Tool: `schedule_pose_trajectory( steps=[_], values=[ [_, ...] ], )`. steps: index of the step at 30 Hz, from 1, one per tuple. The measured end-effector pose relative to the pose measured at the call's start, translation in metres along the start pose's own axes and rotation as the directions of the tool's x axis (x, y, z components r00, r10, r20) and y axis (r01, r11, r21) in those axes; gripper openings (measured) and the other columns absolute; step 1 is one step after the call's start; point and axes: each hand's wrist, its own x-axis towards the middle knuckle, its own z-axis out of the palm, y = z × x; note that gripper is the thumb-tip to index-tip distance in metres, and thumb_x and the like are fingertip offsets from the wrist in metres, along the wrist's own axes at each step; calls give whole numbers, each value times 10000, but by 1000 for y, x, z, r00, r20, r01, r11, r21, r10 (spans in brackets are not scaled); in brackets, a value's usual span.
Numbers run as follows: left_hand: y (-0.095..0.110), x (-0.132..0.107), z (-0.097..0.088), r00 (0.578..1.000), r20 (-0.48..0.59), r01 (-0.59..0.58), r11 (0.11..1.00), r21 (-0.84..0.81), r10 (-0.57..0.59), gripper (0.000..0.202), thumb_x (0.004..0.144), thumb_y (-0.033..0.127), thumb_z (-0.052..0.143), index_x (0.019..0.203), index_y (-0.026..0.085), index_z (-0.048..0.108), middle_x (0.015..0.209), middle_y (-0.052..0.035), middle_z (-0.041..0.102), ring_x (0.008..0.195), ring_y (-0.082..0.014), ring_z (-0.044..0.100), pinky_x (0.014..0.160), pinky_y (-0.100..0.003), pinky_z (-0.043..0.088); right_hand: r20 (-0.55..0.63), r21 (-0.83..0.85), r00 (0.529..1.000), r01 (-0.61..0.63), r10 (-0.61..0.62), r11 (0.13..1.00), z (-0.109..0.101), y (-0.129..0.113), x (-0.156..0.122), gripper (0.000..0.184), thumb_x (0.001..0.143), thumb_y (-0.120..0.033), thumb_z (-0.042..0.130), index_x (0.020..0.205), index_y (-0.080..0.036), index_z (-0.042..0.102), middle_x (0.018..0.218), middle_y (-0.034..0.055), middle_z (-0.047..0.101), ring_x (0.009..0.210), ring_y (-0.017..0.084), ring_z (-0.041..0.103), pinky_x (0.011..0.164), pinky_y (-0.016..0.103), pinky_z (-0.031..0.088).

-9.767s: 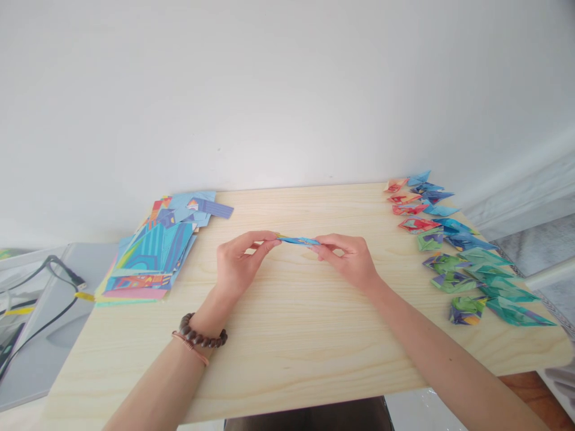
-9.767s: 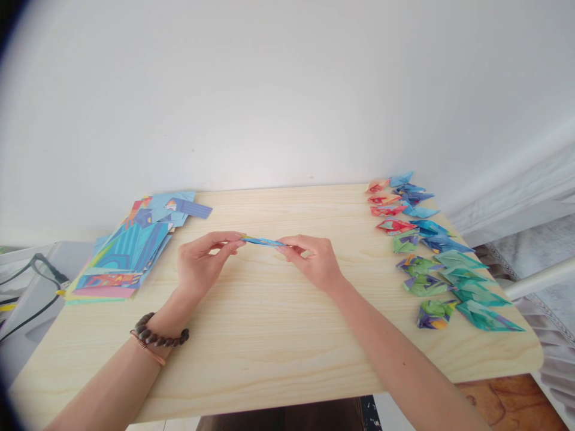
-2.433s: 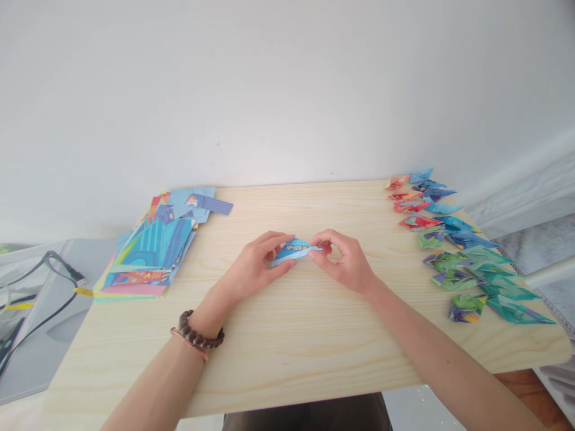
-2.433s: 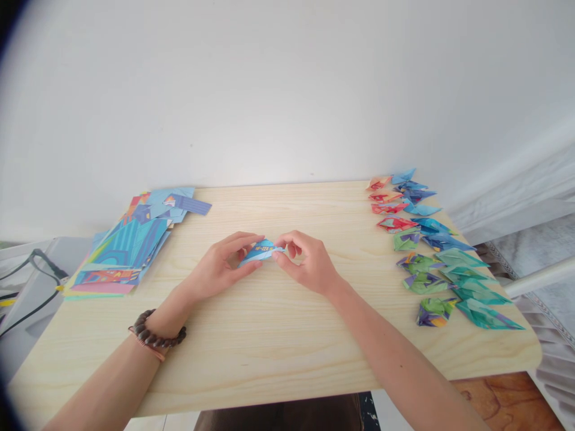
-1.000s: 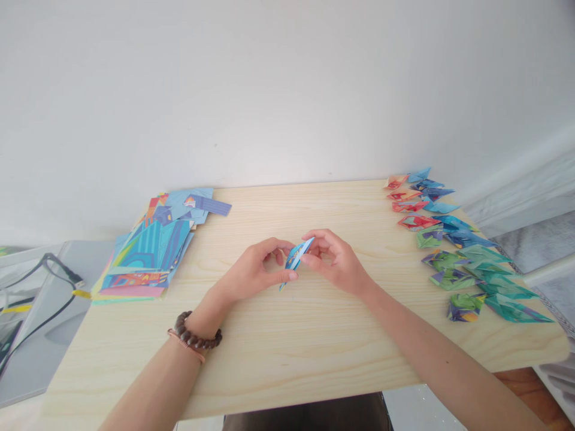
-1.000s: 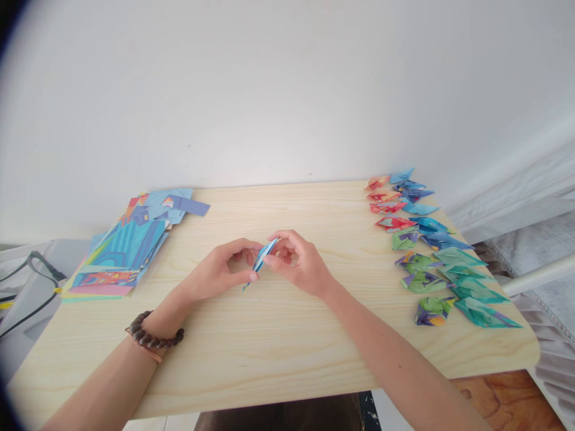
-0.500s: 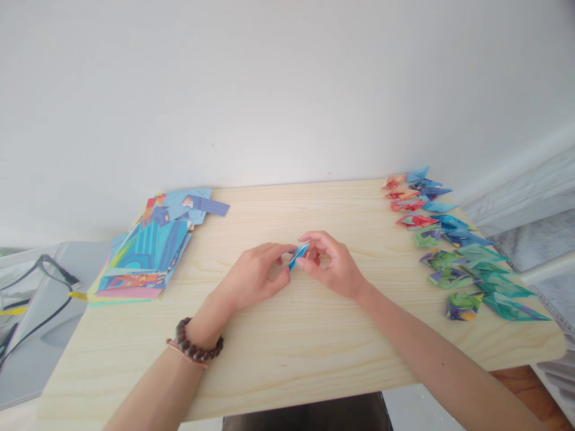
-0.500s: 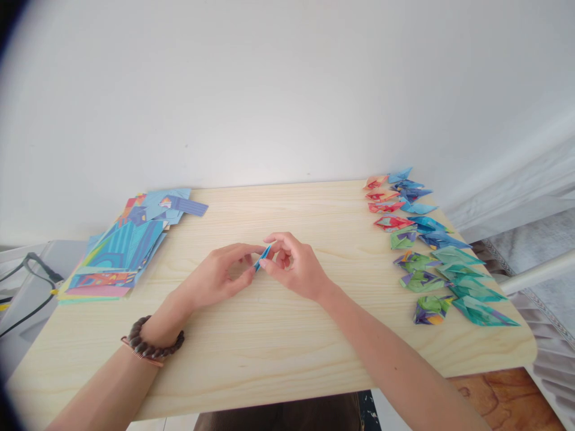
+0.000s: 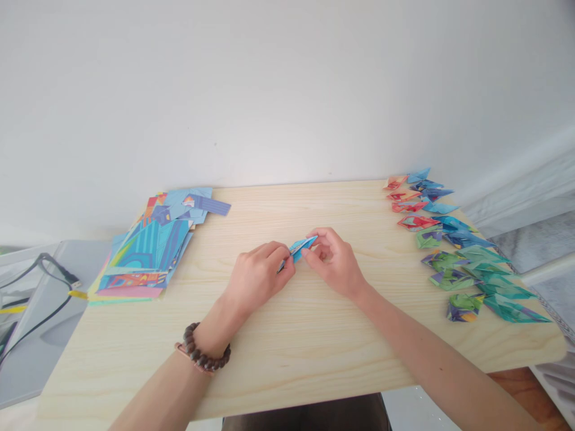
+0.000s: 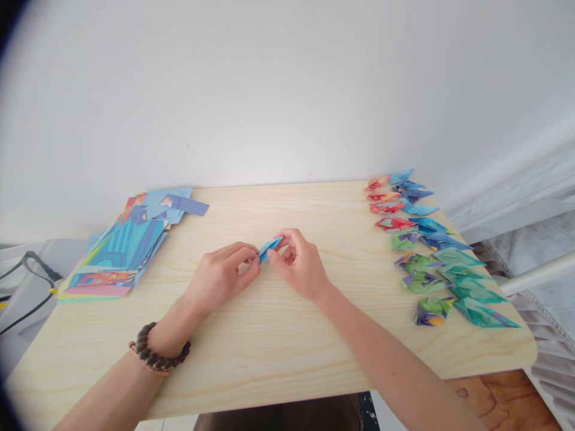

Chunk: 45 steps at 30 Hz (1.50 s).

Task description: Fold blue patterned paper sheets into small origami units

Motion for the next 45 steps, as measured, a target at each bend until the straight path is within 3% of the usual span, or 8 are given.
schedule_pose_trajectory(
  steps=[4, 7, 15, 20, 25, 32, 38, 45],
  values=[
    [0, 1, 1, 993, -97, -59, 996, 66, 66, 134, 851, 188, 510, 754, 167, 600, 815, -2, 680, 646, -93, 605, 532, -190, 428, -46, 12, 996, -73, 74, 997, 2, -1, 0, 332, 794, -347, 603, 1059, -220, 449, 865, 4, 625, 505, 84, 566, 483, 221, 433],
    [0, 1, 1, 991, -108, -72, 994, 80, 80, 140, 855, 180, 501, 757, 169, 601, 833, -5, 687, 664, -94, 615, 542, -189, 437, 9, -26, 996, -86, 86, 996, 2, -1, 0, 188, 822, -366, 562, 885, -194, 518, 748, 4, 634, 481, 92, 552, 457, 219, 416],
    [1, 1, 0, 995, -95, 4, 1000, -28, -7, 136, 864, 179, 478, 796, 169, 594, 917, -28, 685, 672, -99, 614, 576, -200, 475, 44, -21, 995, -85, 85, 996, 2, 0, -2, 191, 838, -322, 523, 704, -185, 525, 628, 10, 653, 450, 91, 513, 442, 209, 400],
    [1, 1, 1, 992, -18, 121, 993, -8, -121, 272, 838, 182, 509, 1105, 200, 558, 1004, -28, 668, 682, -114, 625, 568, -211, 466, 39, -133, 999, 13, -8, 991, 2, -2, -4, 170, 824, -306, 533, 705, -184, 533, 604, -5, 615, 494, 94, 515, 486, 210, 399],
    [-1, 2, 2, 988, 87, 131, 991, -23, -128, 444, 830, 165, 506, 1268, 239, 476, 1064, -27, 651, 736, -132, 626, 635, -238, 482, 57, -306, 992, 126, -114, 943, 2, -6, -5, 147, 793, -269, 540, 675, -192, 501, 528, -49, 511, 443, 66, 420, 460, 195, 335],
    [-7, 3, 3, 985, 97, 164, 955, -246, -144, 487, 841, 98, 412, 1303, 240, 474, 1127, -38, 621, 810, -133, 609, 668, -238, 497, 57, -411, 983, 182, -174, 894, 3, -3, -5, 117, 788, -247, 527, 683, -196, 516, 551, -36, 561, 495, 85, 500, 522, 206, 370],
    [-7, 5, 4, 975, 108, 221, 895, -387, -194, 374, 821, 103, 431, 1144, 206, 590, 1087, -45, 625, 733, -110, 580, 591, -211, 489, 15, -469, 978, 192, -209, 862, 2, -3, -4, 155, 804, -281, 520, 673, -197, 516, 550, -29, 574, 486, 86, 503, 519, 209, 369],
    [-6, 4, 4, 970, 149, 235, 890, -390, -191, 415, 797, 111, 481, 1185, 226, 573, 993, -37, 596, 646, -87, 546, 597, -208, 491, 85, -508, 950, 299, -299, 807, 2, -5, -5, 154, 792, -230, 506, 642, -193, 504, 525, -42, 547, 470, 74, 468, 514, 205, 353]
  ],
)
